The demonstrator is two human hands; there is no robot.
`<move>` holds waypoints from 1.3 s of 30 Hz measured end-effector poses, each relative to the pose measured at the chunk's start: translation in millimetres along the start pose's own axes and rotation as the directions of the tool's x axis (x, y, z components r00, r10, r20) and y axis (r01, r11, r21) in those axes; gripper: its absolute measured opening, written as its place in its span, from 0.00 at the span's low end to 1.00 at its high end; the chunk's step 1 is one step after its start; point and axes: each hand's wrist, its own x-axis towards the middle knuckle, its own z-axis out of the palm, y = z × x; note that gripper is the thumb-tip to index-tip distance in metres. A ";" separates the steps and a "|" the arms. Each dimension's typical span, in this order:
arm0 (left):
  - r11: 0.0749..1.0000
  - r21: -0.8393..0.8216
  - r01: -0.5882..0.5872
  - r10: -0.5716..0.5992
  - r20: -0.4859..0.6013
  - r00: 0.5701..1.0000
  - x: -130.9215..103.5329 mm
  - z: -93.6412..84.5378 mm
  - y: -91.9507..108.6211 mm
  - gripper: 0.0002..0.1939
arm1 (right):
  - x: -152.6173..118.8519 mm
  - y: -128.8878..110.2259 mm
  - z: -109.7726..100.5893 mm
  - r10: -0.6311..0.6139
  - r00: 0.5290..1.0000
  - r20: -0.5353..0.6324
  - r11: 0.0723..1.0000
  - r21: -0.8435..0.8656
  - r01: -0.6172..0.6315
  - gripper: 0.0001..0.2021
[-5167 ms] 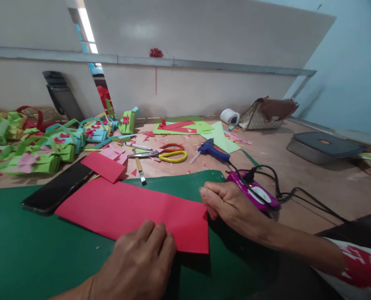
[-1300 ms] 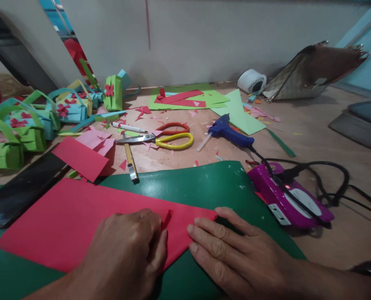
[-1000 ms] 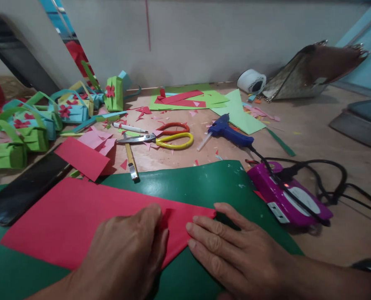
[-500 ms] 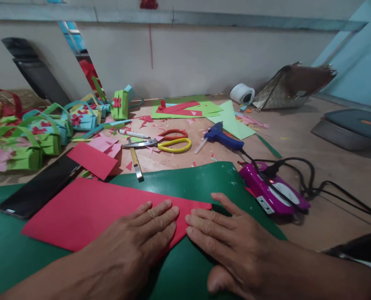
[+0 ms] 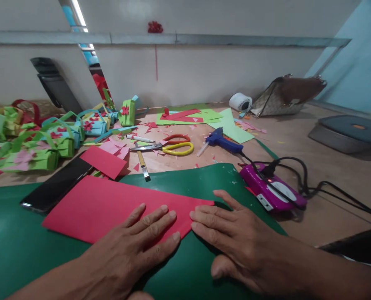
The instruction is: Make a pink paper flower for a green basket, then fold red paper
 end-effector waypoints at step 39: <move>0.993 0.073 0.088 -0.082 -0.073 0.994 -49.0 -13.0 13.7 0.28 | -3.5 -10.3 5.1 0.194 0.980 -0.042 0.915 -0.353 -0.196 0.24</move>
